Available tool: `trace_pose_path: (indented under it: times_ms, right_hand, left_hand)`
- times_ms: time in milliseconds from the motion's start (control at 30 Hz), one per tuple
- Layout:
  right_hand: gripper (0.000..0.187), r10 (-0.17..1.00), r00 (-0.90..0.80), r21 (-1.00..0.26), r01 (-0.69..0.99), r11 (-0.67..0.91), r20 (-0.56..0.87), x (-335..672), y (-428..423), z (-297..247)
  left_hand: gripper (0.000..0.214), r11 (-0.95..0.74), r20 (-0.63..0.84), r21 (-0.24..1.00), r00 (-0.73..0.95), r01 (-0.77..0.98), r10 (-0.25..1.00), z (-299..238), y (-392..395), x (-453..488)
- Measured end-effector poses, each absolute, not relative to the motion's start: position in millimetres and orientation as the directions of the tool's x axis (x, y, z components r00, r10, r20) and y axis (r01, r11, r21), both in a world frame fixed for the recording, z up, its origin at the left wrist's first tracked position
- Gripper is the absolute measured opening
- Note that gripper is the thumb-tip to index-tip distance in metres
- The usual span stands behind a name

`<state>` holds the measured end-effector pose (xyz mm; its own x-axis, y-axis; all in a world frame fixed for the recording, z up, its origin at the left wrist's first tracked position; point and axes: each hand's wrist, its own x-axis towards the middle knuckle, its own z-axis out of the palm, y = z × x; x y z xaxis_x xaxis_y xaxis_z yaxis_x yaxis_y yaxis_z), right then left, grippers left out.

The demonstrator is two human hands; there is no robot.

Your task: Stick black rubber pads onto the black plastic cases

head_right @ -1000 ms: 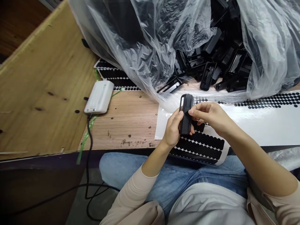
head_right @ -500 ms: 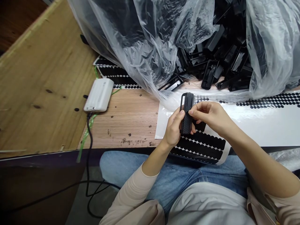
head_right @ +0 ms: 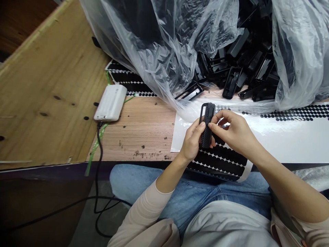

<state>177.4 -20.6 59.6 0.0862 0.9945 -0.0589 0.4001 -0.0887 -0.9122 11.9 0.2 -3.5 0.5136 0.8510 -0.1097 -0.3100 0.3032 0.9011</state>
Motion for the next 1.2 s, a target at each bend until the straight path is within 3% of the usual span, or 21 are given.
trace_pose_path:
  times_ms: [167, 267, 367, 467, 533, 633, 733, 867, 1200]
  right_hand:
    - [0.021, 0.994, 0.100, -0.852, 0.523, -0.020, 0.038, 195, -26, 51]
    - [0.020, 0.993, 0.045, -0.633, 0.773, 0.037, 0.113, 215, -37, 39]
    - [0.021, 0.983, -0.135, -0.519, 0.836, 0.180, 0.123, 230, -54, 31]
    - [0.014, 0.927, -0.321, -0.602, 0.706, 0.372, 0.197, 234, -64, 41]
    - [0.007, 0.913, -0.327, -0.702, 0.589, 0.400, 0.245, 234, -62, 56]
    - [0.006, 0.977, -0.098, -0.862, 0.460, 0.213, 0.189, 234, -45, 76]
    - [0.024, 0.999, 0.046, -0.946, 0.324, -0.009, 0.007, 233, -20, 81]
    - [0.034, 0.995, 0.009, -0.961, 0.258, -0.098, -0.099, 227, 4, 74]
    - [0.033, 0.994, -0.056, -0.953, 0.296, -0.068, -0.089, 224, 8, 72]
  left_hand:
    - [0.052, 0.279, -0.090, 0.911, 0.513, -0.304, 0.854, -1, 0, 13]
    - [0.051, 0.303, -0.101, 0.894, 0.512, -0.330, 0.853, -1, 1, 14]
    - [0.050, 0.323, -0.102, 0.875, 0.515, -0.361, 0.851, -1, 2, 13]
    - [0.053, 0.352, -0.113, 0.855, 0.526, -0.381, 0.843, -2, 3, 13]
    - [0.057, 0.369, -0.120, 0.847, 0.539, -0.383, 0.834, -2, 4, 12]
    - [0.065, 0.382, -0.124, 0.843, 0.555, -0.378, 0.823, -1, 4, 11]
    - [0.073, 0.398, -0.140, 0.844, 0.568, -0.360, 0.811, 0, 4, 9]
    - [0.079, 0.410, -0.163, 0.850, 0.575, -0.331, 0.801, 0, 3, 8]
    - [0.084, 0.413, -0.159, 0.849, 0.587, -0.329, 0.794, 0, 2, 6]
